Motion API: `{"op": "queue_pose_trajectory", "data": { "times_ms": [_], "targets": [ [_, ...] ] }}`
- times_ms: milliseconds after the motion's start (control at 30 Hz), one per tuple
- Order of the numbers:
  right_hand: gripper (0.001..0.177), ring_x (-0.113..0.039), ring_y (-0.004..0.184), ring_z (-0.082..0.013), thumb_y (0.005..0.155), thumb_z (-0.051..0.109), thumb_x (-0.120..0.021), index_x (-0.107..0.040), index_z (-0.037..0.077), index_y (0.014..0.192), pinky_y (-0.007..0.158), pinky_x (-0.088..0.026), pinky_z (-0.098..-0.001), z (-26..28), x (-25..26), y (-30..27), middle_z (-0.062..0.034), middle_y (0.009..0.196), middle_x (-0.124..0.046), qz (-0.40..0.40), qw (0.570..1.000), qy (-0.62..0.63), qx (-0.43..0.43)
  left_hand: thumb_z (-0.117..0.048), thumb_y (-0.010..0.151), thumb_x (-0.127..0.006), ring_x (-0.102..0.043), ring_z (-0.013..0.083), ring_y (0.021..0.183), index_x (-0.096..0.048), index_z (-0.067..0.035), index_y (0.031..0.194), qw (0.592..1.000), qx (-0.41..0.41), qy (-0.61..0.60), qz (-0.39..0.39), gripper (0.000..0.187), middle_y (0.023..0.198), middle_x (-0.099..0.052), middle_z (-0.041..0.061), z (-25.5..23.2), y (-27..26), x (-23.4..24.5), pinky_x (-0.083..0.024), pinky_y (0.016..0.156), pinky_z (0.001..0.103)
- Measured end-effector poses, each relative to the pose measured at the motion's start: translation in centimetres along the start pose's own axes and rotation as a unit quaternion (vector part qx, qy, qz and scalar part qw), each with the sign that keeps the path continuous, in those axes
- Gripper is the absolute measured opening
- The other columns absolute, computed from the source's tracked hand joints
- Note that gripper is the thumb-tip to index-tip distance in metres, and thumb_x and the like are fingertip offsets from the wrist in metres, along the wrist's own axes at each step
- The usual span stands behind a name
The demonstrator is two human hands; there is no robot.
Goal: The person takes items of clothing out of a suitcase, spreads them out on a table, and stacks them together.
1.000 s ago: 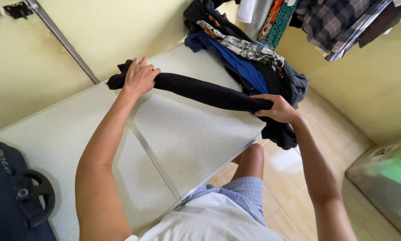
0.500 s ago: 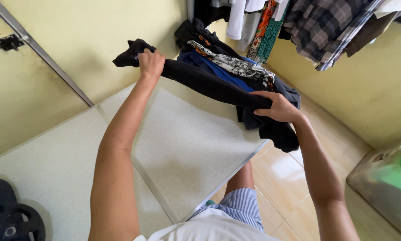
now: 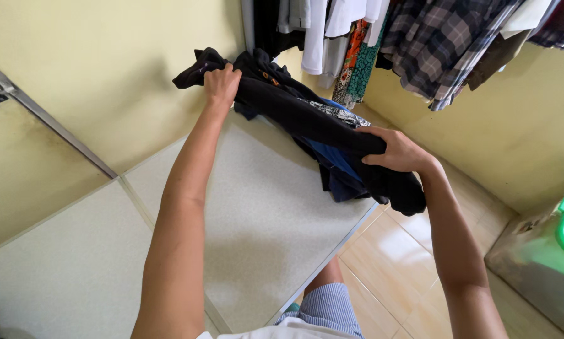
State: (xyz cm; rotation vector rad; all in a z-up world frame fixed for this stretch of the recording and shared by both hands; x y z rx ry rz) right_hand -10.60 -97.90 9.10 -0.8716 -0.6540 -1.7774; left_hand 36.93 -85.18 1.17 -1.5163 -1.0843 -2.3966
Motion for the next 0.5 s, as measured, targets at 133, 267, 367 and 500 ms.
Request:
{"op": "queue_pose_trajectory", "data": {
  "times_ms": [133, 267, 367, 500],
  "targets": [
    [0.073, -0.069, 0.111, -0.0233, 0.072, 0.013, -0.08, -0.059, 0.015, 0.142, 0.099, -0.052, -0.0363, -0.4, 1.3, 0.9, -0.0121, 0.125, -0.071, -0.042, 0.998, -0.005, 0.051, -0.01, 0.089, -0.068, -0.071, 0.0335, 0.084, -0.076, -0.018, 0.1, 1.0, 0.008, 0.002, -0.017, 0.016, 0.107, -0.068, 0.003, -1.2, 2.8, -1.2, -0.05, 0.07, 0.047],
    [0.071, -0.068, 0.113, -0.0231, 0.074, 0.01, -0.078, -0.06, 0.014, 0.143, 0.101, -0.052, -0.0354, -1.2, 2.4, 2.5, -0.0114, 0.127, -0.071, -0.082, 0.994, 0.012, 0.068, -0.012, 0.093, -0.064, -0.068, 0.0341, 0.085, -0.077, -0.019, 0.101, 0.998, 0.015, -0.006, -0.054, 0.017, 0.107, -0.068, 0.003, -1.9, 6.4, -2.6, -0.048, 0.075, 0.048],
    [0.071, -0.067, 0.113, -0.0237, 0.075, 0.009, -0.078, -0.06, 0.014, 0.143, 0.1, -0.051, -0.0357, -2.2, 2.8, 3.9, -0.0119, 0.126, -0.071, -0.1, 0.994, 0.019, 0.05, -0.01, 0.093, -0.063, -0.067, 0.0332, 0.085, -0.078, -0.021, 0.102, 0.998, 0.026, 0.001, -0.049, 0.02, 0.108, -0.068, 0.003, -2.7, 8.7, -4.2, -0.048, 0.079, 0.047],
    [0.068, -0.067, 0.114, -0.0233, 0.077, 0.009, -0.078, -0.06, 0.014, 0.143, 0.101, -0.05, -0.0357, -3.7, 2.8, 5.8, -0.0126, 0.127, -0.071, -0.117, 0.992, 0.019, 0.043, -0.012, 0.093, -0.064, -0.067, 0.0336, 0.085, -0.078, -0.022, 0.101, 0.998, 0.03, -0.002, -0.062, 0.019, 0.105, -0.069, 0.002, -3.7, 11.6, -6.7, -0.047, 0.082, 0.05]
  ]
}}
Point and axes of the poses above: each hand's wrist, its own y-axis towards the middle knuckle, its own x-axis out of the back of the hand, z = x × y, the point moved 3 cm from there along y, towards the middle knuckle
